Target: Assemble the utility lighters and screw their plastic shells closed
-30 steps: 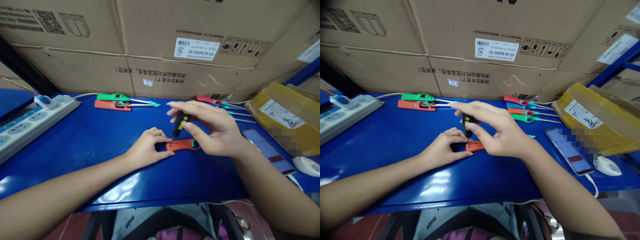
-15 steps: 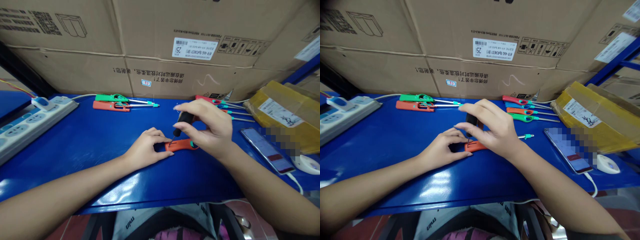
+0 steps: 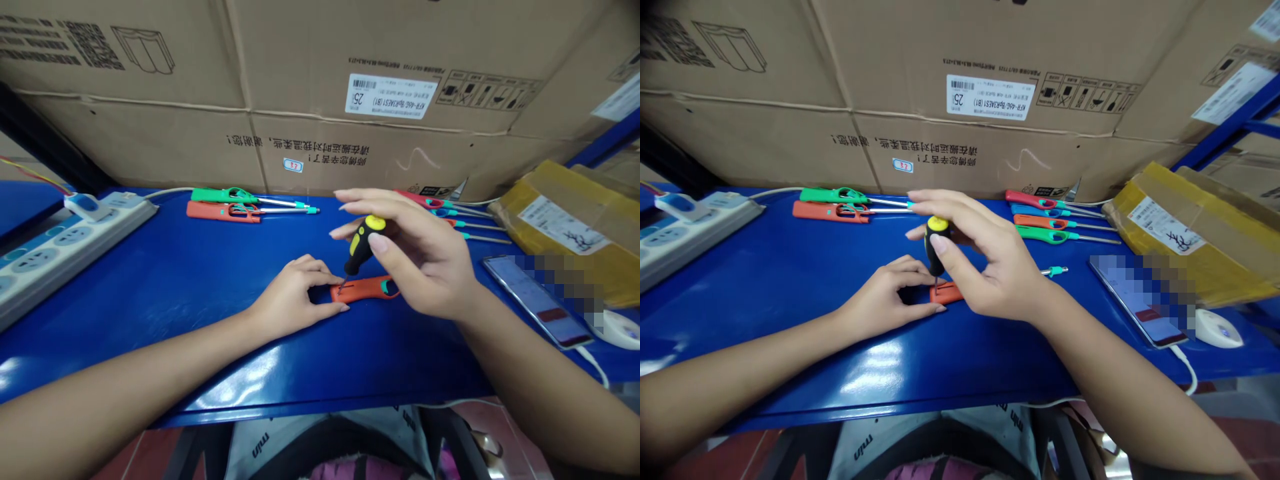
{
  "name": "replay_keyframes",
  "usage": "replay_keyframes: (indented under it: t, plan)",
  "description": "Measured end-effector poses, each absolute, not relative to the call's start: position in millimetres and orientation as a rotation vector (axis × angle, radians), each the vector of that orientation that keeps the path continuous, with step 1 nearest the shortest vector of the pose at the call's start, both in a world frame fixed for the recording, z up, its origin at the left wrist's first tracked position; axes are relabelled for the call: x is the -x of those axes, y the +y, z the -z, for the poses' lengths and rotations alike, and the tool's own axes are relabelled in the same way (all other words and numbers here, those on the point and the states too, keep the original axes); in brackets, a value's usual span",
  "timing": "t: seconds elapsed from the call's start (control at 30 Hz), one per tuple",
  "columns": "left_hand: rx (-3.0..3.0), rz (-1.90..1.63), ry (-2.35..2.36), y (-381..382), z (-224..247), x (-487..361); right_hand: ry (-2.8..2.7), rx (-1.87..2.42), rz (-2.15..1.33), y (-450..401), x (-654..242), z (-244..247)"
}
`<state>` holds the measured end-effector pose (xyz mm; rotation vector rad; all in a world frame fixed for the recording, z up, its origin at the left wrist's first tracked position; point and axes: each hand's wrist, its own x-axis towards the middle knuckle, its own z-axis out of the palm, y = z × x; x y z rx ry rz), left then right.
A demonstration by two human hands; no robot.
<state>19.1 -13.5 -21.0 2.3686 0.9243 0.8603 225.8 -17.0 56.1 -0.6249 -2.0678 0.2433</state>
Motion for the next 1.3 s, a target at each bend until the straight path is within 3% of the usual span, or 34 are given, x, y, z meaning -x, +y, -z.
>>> replay_keyframes:
  t: [0.2,0.37,0.57,0.73,0.9,1.07,1.2,1.3]
  plan:
    - [-2.379,-0.847,0.931,-13.8,21.6,-18.8,-2.086,0.542,0.018,-10.5,-231.5,-54.9]
    - [-2.372,-0.837,0.923,-13.8,20.5,-18.7,-2.267,0.539,-0.217,-11.5,-236.5,-60.5]
    - [-2.392,-0.862,0.921,-13.2,21.3,-18.5,-2.128,0.547,-0.001,-13.7,-231.3,-56.1]
    - [-2.375,-0.857,0.926,-12.8,22.8,-18.4,-2.254,0.536,-0.167,-14.7,-232.5,-62.0]
    - [-2.365,-0.853,0.930,-13.2,22.7,-18.5,-2.115,0.629,0.033,-12.0,-232.4,-58.3]
    - [-2.363,-0.850,0.937,-13.1,21.6,-19.2,-2.188,0.633,-0.188,-12.0,-232.0,-54.6]
    - [-2.357,-0.855,0.920,-12.7,22.4,-18.9,-2.113,0.640,-0.006,-11.7,-231.2,-54.7]
    - [-2.358,-0.847,0.927,-13.1,21.7,-18.7,-2.162,0.611,-0.070,-12.7,-231.2,-58.4]
